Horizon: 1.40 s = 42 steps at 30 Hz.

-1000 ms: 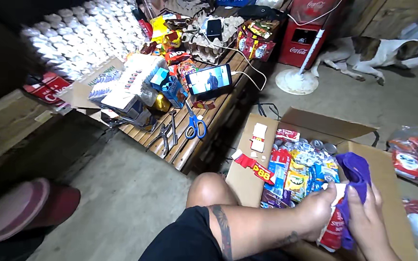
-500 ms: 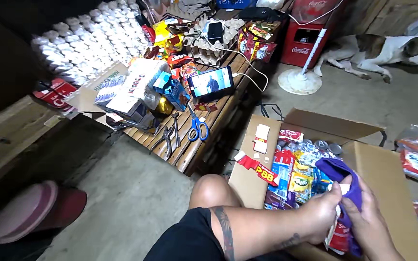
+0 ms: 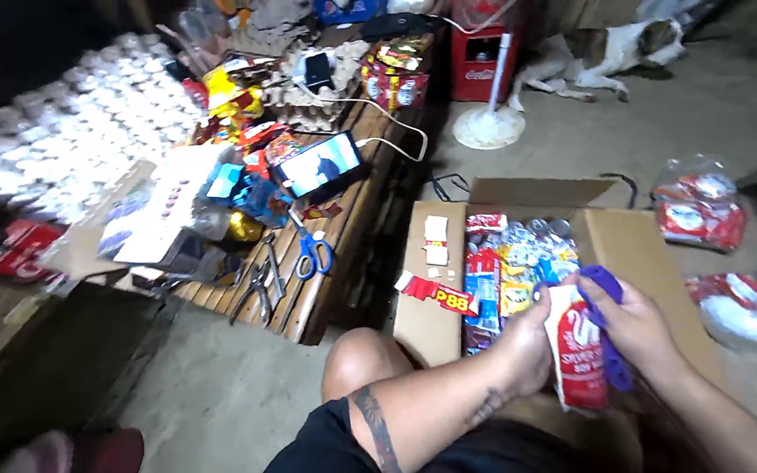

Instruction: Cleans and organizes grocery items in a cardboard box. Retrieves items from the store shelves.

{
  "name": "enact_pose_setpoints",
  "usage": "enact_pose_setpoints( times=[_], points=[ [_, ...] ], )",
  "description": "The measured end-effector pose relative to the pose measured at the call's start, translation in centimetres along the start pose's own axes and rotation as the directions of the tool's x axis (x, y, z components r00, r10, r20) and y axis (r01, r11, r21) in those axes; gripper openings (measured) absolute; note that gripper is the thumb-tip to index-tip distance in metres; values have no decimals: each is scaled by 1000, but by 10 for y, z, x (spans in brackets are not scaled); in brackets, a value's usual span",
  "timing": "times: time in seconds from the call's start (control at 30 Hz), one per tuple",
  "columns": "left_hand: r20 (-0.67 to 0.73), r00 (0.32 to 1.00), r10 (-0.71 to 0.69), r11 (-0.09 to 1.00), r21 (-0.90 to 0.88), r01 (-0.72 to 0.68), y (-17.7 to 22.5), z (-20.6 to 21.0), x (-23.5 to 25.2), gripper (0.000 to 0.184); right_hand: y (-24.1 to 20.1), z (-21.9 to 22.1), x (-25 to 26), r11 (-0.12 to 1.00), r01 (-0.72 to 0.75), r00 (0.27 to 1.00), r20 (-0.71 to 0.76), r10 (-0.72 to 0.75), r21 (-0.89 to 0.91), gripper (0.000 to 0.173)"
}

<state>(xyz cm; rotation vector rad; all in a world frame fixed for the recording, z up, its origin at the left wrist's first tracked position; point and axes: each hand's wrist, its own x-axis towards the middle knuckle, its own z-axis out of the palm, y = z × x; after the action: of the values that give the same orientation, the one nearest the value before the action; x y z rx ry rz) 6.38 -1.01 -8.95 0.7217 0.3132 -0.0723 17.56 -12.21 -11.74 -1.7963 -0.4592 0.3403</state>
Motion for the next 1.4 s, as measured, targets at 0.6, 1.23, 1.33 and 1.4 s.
enact_pose_setpoints(
  times=[0.6, 1.23, 1.33, 1.4],
  points=[
    [-190, 979, 67, 987, -132, -94, 1, -10, 18, 59, 10, -6, -10, 821, 496, 868, 142, -476, -281, 46],
    [-256, 852, 457, 864, -98, -493, 54, -30, 21, 52, 19, 6, -40, 513, 759, 651, 457, -606, -401, 46],
    [-248, 823, 512, 839, -64, -541, 56, -31, 21, 53, 17, 6, -42, 500, 770, 638, 478, -603, -396, 39],
    [-208, 815, 541, 827, -43, -560, 57, -34, 20, 55, 16, 6, -42, 494, 772, 636, 506, -583, -400, 37]
  ],
)
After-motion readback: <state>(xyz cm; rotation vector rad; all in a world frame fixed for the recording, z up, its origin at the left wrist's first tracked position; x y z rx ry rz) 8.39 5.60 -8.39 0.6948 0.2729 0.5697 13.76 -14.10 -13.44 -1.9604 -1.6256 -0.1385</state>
